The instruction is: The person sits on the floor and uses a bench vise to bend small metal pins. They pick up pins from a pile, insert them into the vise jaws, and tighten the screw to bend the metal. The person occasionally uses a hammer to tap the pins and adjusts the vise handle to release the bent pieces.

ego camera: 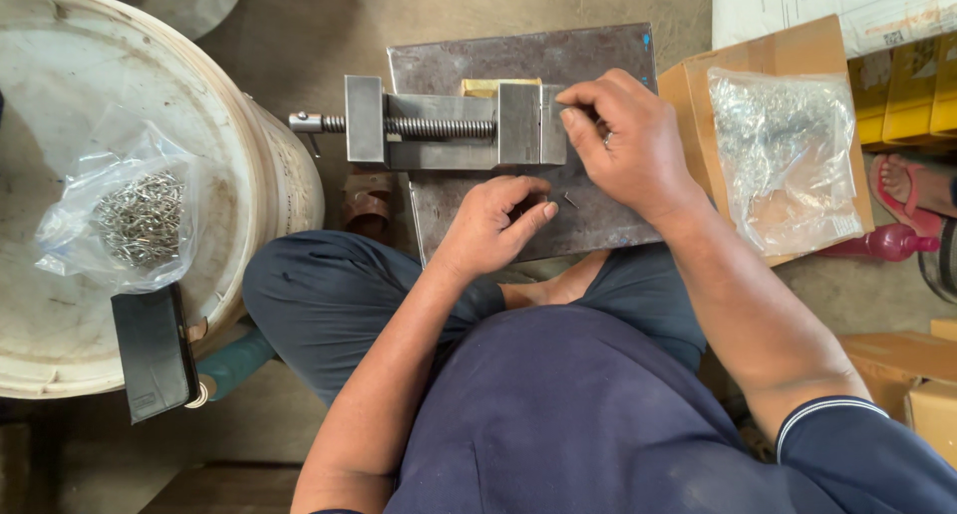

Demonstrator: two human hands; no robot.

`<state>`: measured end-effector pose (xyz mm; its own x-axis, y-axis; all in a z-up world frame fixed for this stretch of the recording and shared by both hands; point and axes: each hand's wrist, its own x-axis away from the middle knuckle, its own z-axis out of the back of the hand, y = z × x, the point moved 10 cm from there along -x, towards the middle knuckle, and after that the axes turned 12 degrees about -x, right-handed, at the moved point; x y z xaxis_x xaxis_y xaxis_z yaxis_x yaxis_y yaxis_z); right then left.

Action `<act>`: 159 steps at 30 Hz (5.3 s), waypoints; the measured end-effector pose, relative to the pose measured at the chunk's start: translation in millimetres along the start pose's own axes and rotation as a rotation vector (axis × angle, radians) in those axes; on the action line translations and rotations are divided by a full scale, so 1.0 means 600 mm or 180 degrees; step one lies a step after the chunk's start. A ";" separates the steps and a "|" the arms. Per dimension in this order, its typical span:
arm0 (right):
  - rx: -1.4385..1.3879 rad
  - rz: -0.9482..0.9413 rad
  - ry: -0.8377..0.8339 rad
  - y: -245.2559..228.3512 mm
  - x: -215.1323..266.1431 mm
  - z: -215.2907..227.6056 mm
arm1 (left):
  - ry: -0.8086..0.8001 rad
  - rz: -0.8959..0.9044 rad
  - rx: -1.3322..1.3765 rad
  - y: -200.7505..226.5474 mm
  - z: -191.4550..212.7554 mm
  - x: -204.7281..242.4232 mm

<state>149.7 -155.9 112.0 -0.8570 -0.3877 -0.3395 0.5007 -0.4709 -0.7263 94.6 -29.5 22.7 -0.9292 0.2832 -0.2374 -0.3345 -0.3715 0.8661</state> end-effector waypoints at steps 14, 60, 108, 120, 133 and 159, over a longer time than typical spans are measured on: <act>0.0251 -0.0742 -0.0245 0.096 0.169 0.002 | -0.0026 -0.0119 0.0061 -0.006 -0.020 0.002; -0.1985 -0.2260 0.0308 0.164 0.205 -0.100 | 0.0071 -0.0597 -0.0707 0.044 -0.003 0.001; -0.0009 -0.0513 0.0241 0.070 0.102 0.047 | 0.0047 -0.0296 -0.0340 0.011 -0.008 0.006; 0.1192 -0.0427 -0.0252 0.039 0.166 -0.011 | -0.0011 -0.0198 -0.0127 0.016 -0.011 -0.002; 0.0092 -0.0787 0.0145 0.096 0.178 0.036 | -0.0008 -0.0180 -0.0260 0.012 -0.018 -0.002; -0.4792 -0.2789 -0.0098 0.159 0.209 -0.119 | -0.0144 -0.0236 -0.0695 0.029 -0.022 -0.008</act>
<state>81.3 -192.9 -42.4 -0.7781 -0.4646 0.4226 -0.6276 0.5476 -0.5535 91.3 -48.9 33.4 -0.8945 0.3543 -0.2726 -0.4322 -0.5294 0.7301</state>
